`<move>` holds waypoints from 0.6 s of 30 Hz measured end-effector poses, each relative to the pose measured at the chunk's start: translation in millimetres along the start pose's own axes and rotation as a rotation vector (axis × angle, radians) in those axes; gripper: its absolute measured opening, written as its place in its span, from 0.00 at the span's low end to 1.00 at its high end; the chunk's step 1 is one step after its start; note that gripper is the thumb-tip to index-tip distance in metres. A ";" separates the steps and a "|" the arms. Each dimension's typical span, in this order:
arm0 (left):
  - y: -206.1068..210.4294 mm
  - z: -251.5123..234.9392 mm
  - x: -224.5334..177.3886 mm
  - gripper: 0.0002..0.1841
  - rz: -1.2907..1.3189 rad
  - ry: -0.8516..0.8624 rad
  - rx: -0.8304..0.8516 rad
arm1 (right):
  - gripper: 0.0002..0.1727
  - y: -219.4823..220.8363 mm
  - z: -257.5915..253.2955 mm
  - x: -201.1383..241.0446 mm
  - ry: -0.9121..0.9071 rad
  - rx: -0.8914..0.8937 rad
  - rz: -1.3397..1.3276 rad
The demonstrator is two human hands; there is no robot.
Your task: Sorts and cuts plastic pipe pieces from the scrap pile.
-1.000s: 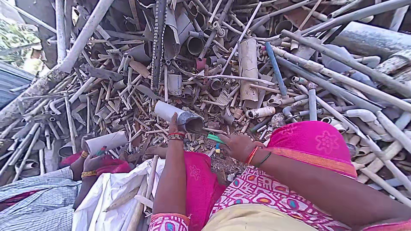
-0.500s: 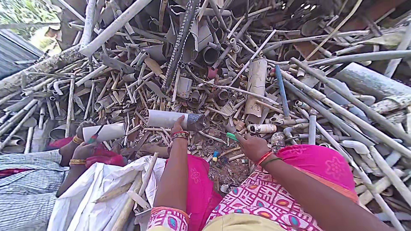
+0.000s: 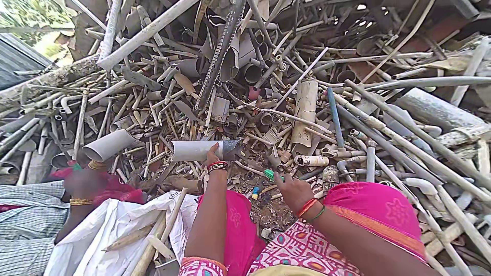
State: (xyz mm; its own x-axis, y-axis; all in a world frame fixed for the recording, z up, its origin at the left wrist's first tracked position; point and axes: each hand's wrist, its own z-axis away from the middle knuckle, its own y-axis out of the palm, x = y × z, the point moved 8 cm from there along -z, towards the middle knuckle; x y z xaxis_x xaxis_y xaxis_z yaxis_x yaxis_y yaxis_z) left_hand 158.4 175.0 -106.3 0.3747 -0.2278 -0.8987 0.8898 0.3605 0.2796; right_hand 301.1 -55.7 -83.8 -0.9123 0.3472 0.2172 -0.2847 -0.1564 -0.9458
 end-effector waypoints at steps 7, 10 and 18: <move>1.5 0.7 1.5 0.34 -0.055 -0.027 -0.029 | 0.28 -3.5 5.1 5.6 -0.028 -0.075 0.038; 2.5 5.4 3.3 0.37 -0.071 -0.014 -0.042 | 0.29 -3.4 -11.4 -6.0 0.003 0.012 0.005; 1.1 -0.2 10.2 0.32 -0.144 -0.065 -0.038 | 0.31 -3.2 -21.1 -20.4 0.014 0.053 -0.025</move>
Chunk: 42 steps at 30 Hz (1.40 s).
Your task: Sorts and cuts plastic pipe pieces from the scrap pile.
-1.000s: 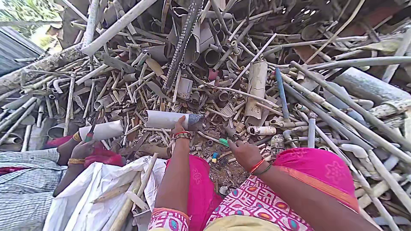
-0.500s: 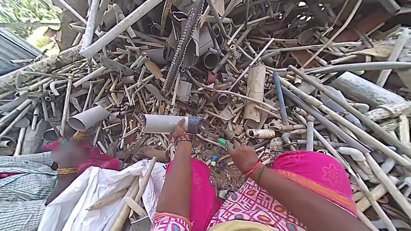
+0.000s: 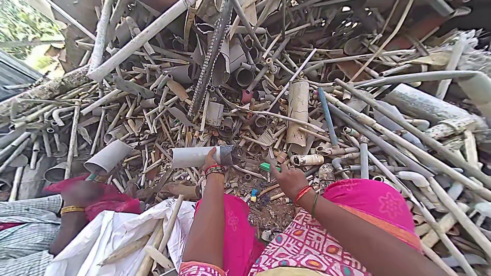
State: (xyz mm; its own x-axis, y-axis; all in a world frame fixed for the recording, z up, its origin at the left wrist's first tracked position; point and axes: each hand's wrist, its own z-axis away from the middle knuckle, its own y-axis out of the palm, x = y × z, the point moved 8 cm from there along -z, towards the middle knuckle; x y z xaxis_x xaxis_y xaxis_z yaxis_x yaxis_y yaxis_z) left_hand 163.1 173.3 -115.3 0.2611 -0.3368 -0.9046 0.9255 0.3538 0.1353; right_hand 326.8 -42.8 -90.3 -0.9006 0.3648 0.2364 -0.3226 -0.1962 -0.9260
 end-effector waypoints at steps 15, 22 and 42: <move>6.4 11.7 -0.1 0.28 -0.023 0.000 0.073 | 0.29 -5.6 4.0 -28.3 0.170 0.195 -0.324; 6.9 17.5 2.8 0.31 -0.119 -0.010 0.032 | 0.29 -7.3 -0.8 -23.2 0.130 0.150 -0.356; 36.9 20.6 0.9 0.18 0.240 0.061 0.422 | 0.28 -16.4 -6.7 -43.6 0.008 -0.011 -0.412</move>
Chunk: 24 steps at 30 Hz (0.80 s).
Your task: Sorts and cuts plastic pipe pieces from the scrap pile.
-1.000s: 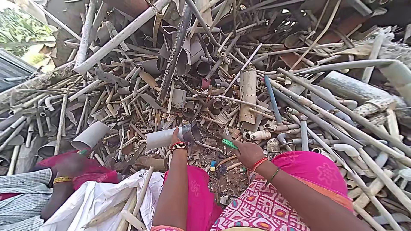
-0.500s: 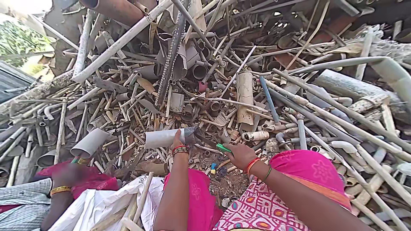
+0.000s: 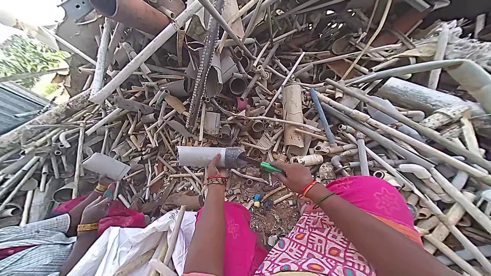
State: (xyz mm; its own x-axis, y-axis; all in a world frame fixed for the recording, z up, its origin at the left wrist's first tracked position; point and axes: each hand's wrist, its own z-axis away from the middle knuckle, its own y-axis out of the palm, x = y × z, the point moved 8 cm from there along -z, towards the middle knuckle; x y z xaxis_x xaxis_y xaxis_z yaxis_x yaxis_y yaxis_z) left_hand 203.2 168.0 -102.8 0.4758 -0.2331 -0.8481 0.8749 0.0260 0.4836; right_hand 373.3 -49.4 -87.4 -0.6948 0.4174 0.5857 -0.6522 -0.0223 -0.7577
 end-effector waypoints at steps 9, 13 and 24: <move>9.3 22.6 21.0 0.32 -0.383 -0.394 0.096 | 0.24 27.4 -36.7 -4.0 -0.245 -0.150 -0.511; -6.8 11.3 32.1 0.35 -0.426 -0.424 -0.020 | 0.24 38.3 -31.9 2.9 -0.349 -0.051 -0.297; -3.8 -7.0 8.5 0.26 -0.132 -0.116 -0.067 | 0.27 34.0 -29.7 2.5 -0.117 0.079 0.095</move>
State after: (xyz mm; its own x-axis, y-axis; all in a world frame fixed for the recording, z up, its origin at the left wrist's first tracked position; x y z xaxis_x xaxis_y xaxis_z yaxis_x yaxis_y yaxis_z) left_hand 204.6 172.7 -113.4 0.3465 -0.3494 -0.8706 0.9349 0.0521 0.3512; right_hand 358.4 -22.1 -120.3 -0.7822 0.3015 0.5452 -0.6003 -0.1304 -0.7891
